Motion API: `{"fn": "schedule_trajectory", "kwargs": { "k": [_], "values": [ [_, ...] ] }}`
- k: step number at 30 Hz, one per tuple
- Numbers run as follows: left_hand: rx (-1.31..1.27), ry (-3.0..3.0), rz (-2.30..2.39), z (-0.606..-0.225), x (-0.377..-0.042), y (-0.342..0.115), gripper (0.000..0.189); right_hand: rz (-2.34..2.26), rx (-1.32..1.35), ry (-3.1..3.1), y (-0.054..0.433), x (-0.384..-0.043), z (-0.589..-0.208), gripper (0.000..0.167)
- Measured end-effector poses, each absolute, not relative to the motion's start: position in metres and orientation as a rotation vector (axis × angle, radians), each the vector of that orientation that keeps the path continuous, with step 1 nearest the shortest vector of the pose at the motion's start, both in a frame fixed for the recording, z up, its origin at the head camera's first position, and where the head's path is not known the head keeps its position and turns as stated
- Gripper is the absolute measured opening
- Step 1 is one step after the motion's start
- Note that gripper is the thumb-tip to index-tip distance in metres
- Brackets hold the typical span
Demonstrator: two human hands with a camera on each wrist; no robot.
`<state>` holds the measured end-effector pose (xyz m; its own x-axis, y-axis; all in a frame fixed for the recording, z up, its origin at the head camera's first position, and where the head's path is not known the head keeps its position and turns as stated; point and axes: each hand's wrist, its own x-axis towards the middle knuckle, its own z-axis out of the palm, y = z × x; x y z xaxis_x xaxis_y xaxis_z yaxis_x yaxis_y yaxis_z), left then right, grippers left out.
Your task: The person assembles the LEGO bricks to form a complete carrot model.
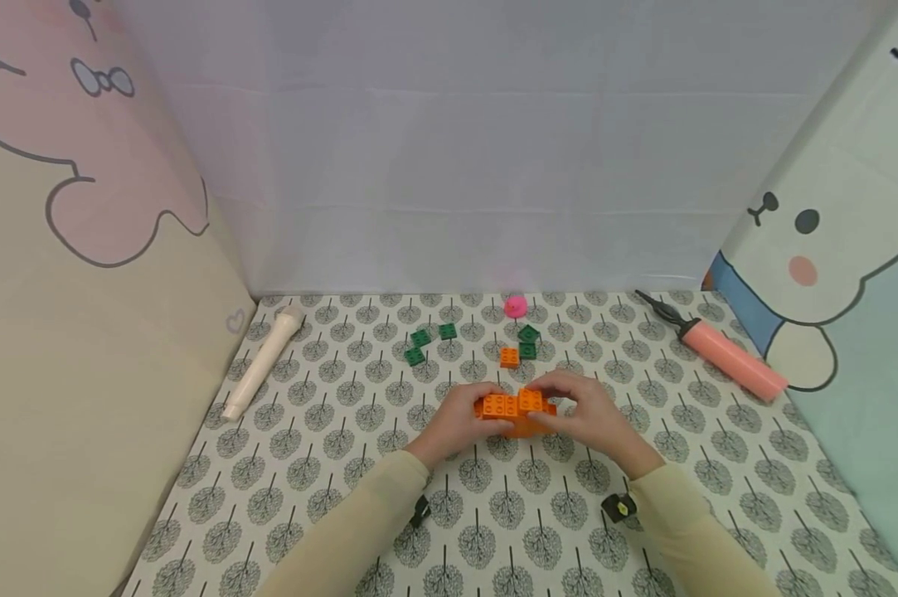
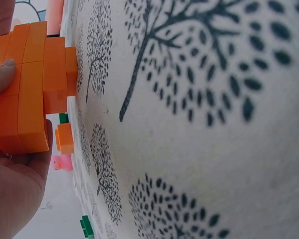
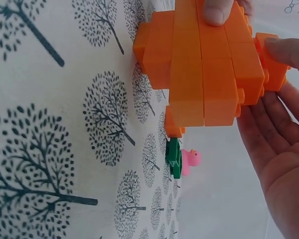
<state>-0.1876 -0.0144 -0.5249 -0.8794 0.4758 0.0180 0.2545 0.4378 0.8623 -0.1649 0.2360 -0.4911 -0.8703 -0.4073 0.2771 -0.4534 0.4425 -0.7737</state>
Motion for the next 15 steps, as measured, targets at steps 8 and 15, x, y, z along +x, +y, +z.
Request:
{"fn": "schedule_trajectory", "kwargs": {
  "k": [8,15],
  "values": [
    [0.649,2.465,1.416,-0.5241,-0.1875,-0.0141,0.043,1.365,0.815,-2.641,0.2349,-0.166,-0.4858,0.034],
    [0.642,2.481,1.392,-0.5231,-0.1868,-0.0147,0.044,1.298,0.802,-2.661,0.235,-0.1643,-0.486,0.035]
  ]
}}
